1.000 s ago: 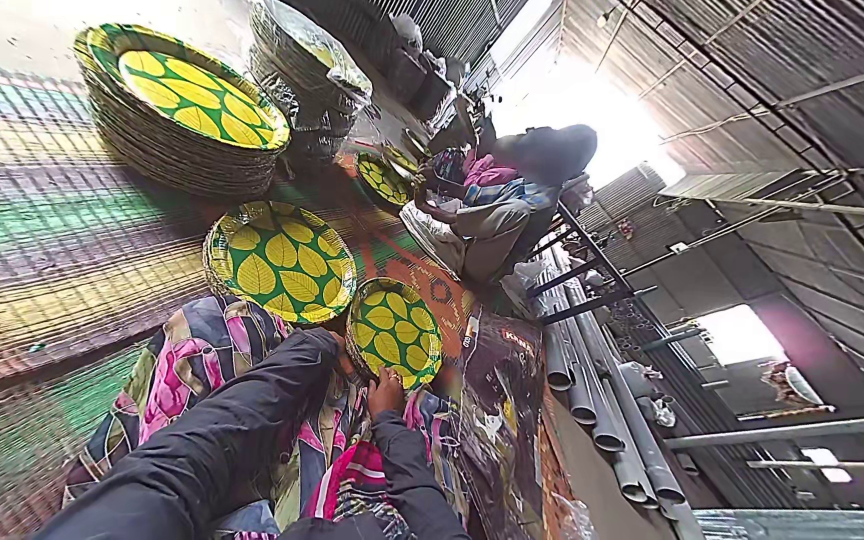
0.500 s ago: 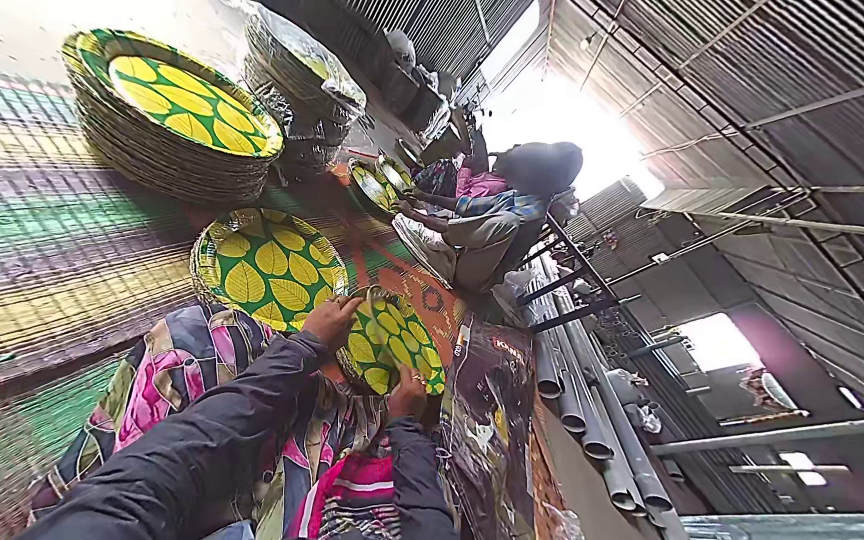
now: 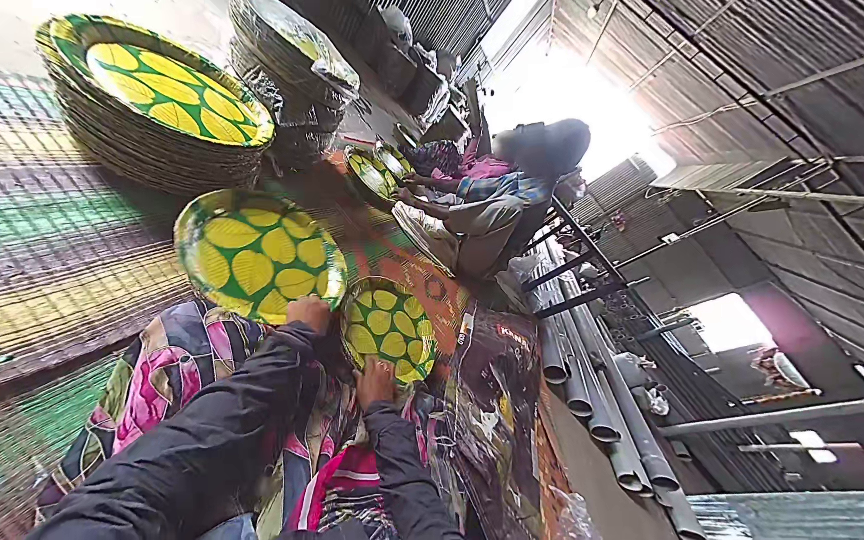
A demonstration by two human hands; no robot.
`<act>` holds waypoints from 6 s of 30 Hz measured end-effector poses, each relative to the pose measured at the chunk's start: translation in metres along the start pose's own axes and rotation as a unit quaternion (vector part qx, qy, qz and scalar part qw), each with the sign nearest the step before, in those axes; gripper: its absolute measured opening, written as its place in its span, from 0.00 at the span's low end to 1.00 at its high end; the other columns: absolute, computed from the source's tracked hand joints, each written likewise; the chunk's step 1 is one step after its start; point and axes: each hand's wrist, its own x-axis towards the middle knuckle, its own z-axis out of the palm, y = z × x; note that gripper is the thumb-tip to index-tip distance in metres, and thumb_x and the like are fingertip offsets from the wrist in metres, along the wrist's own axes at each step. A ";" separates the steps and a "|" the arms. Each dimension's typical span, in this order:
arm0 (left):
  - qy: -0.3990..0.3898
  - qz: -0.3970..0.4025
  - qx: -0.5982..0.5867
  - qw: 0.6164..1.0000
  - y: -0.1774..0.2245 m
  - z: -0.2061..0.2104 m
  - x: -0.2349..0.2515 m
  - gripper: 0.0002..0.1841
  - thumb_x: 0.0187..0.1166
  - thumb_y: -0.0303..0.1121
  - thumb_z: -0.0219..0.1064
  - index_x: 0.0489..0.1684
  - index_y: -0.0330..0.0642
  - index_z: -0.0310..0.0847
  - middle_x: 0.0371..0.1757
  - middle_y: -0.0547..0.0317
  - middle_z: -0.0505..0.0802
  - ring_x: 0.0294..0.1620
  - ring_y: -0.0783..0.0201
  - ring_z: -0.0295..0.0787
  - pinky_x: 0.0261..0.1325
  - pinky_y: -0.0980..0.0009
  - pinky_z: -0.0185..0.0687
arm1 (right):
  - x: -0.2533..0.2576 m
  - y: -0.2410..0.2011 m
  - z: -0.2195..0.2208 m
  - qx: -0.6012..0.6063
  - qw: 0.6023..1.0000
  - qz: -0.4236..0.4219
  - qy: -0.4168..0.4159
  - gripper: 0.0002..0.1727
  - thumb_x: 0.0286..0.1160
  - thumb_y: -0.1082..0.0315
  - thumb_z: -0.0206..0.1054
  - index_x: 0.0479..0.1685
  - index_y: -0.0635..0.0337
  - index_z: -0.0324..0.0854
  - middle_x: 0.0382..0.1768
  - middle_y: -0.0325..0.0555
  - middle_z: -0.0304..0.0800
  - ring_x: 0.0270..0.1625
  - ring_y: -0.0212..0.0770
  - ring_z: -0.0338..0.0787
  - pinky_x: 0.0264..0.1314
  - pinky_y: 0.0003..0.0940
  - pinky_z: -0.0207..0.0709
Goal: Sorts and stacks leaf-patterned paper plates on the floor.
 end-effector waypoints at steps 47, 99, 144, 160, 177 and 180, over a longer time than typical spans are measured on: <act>0.341 0.409 -0.046 0.845 0.028 0.059 -0.039 0.43 0.58 0.26 0.85 0.83 0.44 0.75 0.82 0.36 0.80 0.85 0.29 0.71 0.77 0.21 0.61 | -0.016 0.019 -0.059 0.026 0.933 -0.085 0.348 0.13 0.68 0.81 0.69 0.48 0.66 0.95 0.52 0.72 0.93 0.58 0.73 0.91 0.64 0.63 0.83; 0.014 0.099 -0.134 0.986 0.013 0.036 -0.001 0.32 0.89 0.40 0.62 0.91 0.39 0.60 0.77 0.30 0.81 0.79 0.33 0.78 0.79 0.37 0.73 | 0.009 0.030 -0.062 0.149 0.921 0.028 0.358 0.15 0.85 0.75 0.61 0.58 0.74 0.89 0.62 0.71 0.89 0.64 0.69 0.90 0.71 0.57 0.80; 0.035 0.063 -0.196 0.978 -0.029 0.010 0.024 0.20 0.89 0.37 0.64 0.70 0.33 0.82 0.58 0.33 0.93 0.65 0.33 0.89 0.71 0.32 0.76 | -0.024 0.001 0.003 -0.072 0.997 0.018 -0.033 0.20 0.84 0.78 0.56 0.70 0.67 0.83 0.65 0.64 0.89 0.73 0.60 0.86 0.78 0.52 0.75; 0.532 0.231 -0.125 0.805 -0.001 0.037 0.011 0.37 0.75 0.46 0.74 0.82 0.34 0.71 0.80 0.29 0.78 0.84 0.29 0.69 0.85 0.33 0.59 | -0.014 0.004 -0.064 -0.025 0.818 -0.078 0.569 0.07 0.68 0.78 0.69 0.34 0.74 0.91 0.36 0.69 0.91 0.37 0.64 0.95 0.37 0.49 0.89; -0.122 0.015 0.038 0.992 0.011 0.030 0.002 0.28 0.86 0.30 0.62 0.83 0.24 0.67 0.92 0.27 0.60 0.93 0.28 0.50 0.80 0.23 0.58 | -0.010 0.008 0.009 -0.040 0.993 0.060 -0.096 0.26 0.95 0.57 0.48 0.79 0.65 0.76 0.77 0.64 0.80 0.80 0.59 0.80 0.84 0.53 0.69; -0.096 -0.011 0.012 0.995 0.006 0.034 0.007 0.38 0.81 0.39 0.71 0.89 0.32 0.63 0.95 0.33 0.56 0.96 0.30 0.43 0.82 0.17 0.46 | -0.011 -0.007 -0.002 -0.099 0.986 0.044 -0.129 0.23 0.93 0.66 0.49 0.80 0.63 0.75 0.76 0.63 0.80 0.80 0.59 0.80 0.82 0.53 0.72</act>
